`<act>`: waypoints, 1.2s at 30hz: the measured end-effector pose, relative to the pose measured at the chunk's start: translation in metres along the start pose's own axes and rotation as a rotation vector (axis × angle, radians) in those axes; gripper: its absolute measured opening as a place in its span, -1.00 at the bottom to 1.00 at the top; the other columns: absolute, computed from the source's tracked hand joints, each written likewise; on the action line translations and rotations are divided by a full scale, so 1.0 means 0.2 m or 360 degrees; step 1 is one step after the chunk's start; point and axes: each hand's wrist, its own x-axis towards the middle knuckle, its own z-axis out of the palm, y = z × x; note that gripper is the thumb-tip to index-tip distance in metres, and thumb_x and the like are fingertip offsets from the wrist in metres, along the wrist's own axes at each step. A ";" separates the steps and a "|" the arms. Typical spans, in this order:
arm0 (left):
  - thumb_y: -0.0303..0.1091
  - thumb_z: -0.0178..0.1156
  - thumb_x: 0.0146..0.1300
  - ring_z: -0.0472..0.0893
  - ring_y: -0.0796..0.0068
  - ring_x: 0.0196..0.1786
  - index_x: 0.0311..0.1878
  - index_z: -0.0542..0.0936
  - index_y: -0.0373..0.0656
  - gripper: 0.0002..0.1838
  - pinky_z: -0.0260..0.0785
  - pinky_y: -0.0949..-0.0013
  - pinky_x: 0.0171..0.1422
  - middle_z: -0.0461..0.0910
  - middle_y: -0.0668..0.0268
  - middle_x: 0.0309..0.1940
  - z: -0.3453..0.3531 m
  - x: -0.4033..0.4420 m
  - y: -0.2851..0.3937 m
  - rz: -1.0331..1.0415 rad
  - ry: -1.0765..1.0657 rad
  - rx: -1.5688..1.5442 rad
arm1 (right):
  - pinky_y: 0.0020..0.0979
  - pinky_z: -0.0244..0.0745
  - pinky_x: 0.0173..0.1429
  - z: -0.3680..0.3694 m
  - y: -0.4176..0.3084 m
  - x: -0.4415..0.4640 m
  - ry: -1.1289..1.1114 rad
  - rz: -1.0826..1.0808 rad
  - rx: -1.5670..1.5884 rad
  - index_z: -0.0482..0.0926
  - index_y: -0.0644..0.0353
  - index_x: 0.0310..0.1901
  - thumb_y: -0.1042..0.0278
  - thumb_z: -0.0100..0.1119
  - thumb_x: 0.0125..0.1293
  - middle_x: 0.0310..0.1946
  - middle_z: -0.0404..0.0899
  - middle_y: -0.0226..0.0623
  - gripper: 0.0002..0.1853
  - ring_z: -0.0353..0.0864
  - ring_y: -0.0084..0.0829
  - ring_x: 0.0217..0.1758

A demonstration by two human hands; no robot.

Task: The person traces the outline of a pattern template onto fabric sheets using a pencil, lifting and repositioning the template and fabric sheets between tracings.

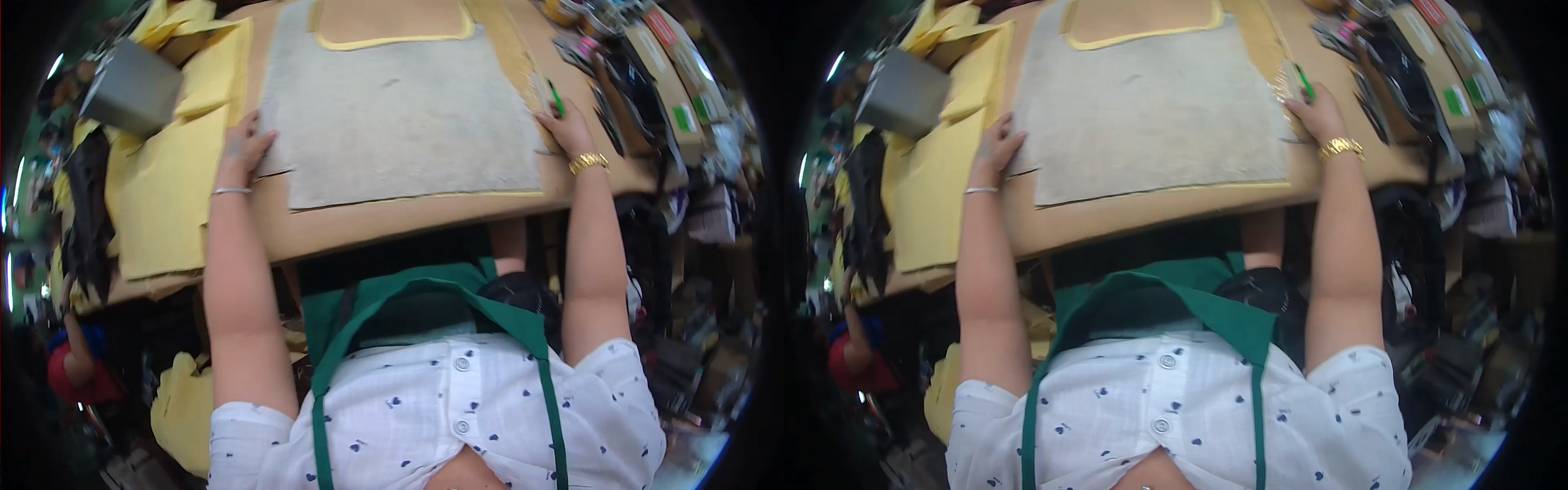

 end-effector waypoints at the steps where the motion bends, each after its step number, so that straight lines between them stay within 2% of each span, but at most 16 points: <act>1: -0.29 0.30 -0.09 0.49 0.23 -0.11 0.18 0.29 -0.16 -0.30 0.37 0.32 -0.05 0.46 -0.06 -0.15 0.03 0.01 -0.03 -0.0033 -0.0047 -0.0365 | -0.33 0.35 -0.19 0.00 -0.01 -0.01 0.0088 -0.0117 0.0011 0.42 0.34 -0.28 0.17 0.34 -0.12 -0.40 0.49 -0.11 -0.54 0.47 -0.27 -0.33; 2: -0.33 0.27 -0.05 0.49 0.28 -0.12 0.19 0.26 -0.19 -0.32 0.37 0.35 -0.06 0.46 -0.06 -0.15 0.06 0.01 -0.06 -0.0076 -0.0105 -0.0728 | -0.32 0.36 -0.18 0.00 0.00 0.00 0.0024 0.0013 -0.0041 0.43 0.33 -0.29 0.13 0.33 -0.12 -0.39 0.50 -0.10 -0.53 0.48 -0.24 -0.32; 4: -0.39 0.23 -0.01 0.48 0.36 -0.15 0.18 0.26 -0.24 -0.36 0.38 0.40 -0.11 0.44 -0.02 -0.15 0.01 -0.01 0.01 -0.0059 -0.0187 -0.0537 | -0.30 0.36 -0.19 -0.02 -0.05 -0.03 0.0020 0.0043 -0.0087 0.43 0.32 -0.31 0.10 0.33 -0.13 -0.39 0.51 -0.08 -0.52 0.50 -0.21 -0.31; 6: -0.35 0.25 -0.02 0.47 0.37 -0.17 0.20 0.26 -0.19 -0.34 0.36 0.40 -0.11 0.43 0.01 -0.15 0.01 0.02 -0.03 -0.0032 -0.0168 -0.0401 | -0.33 0.38 -0.17 -0.02 -0.05 -0.01 -0.0033 0.0136 -0.0133 0.45 0.32 -0.27 0.09 0.34 -0.14 -0.35 0.51 -0.08 -0.50 0.52 -0.21 -0.27; 11: -0.29 0.27 -0.04 0.45 0.38 -0.16 0.21 0.26 -0.12 -0.31 0.33 0.41 -0.08 0.43 0.05 -0.16 0.00 0.01 -0.02 -0.0100 -0.0183 -0.0391 | -0.38 0.40 -0.14 -0.02 -0.05 -0.01 -0.0040 0.0160 -0.0097 0.46 0.32 -0.18 0.08 0.33 -0.13 -0.31 0.52 -0.09 -0.46 0.53 -0.27 -0.25; 18: -0.28 0.28 -0.04 0.43 0.33 -0.14 0.21 0.27 -0.10 -0.31 0.29 0.40 0.00 0.40 0.05 -0.16 0.00 0.01 -0.02 -0.0127 -0.0183 -0.0363 | -0.38 0.40 -0.15 -0.01 -0.04 -0.01 -0.0013 0.0122 -0.0105 0.46 0.32 -0.20 0.08 0.33 -0.13 -0.32 0.52 -0.11 -0.47 0.53 -0.28 -0.25; 27: -0.32 0.28 -0.05 0.44 0.36 -0.18 0.22 0.25 -0.13 -0.30 0.31 0.40 -0.05 0.42 0.11 -0.21 0.01 0.02 -0.04 -0.0101 -0.0137 -0.0407 | -0.38 0.39 -0.14 0.00 -0.02 0.00 -0.0012 0.0120 -0.0091 0.46 0.31 -0.20 0.07 0.32 -0.11 -0.32 0.51 -0.11 -0.47 0.52 -0.27 -0.24; 36: -0.35 0.27 -0.05 0.47 0.40 -0.22 0.21 0.26 -0.16 -0.30 0.34 0.42 -0.11 0.44 0.07 -0.20 0.00 0.00 0.00 -0.0087 -0.0162 -0.0376 | -0.37 0.40 -0.15 0.01 -0.04 -0.01 -0.0024 0.0158 -0.0070 0.46 0.31 -0.20 0.08 0.32 -0.11 -0.33 0.52 -0.11 -0.49 0.52 -0.27 -0.25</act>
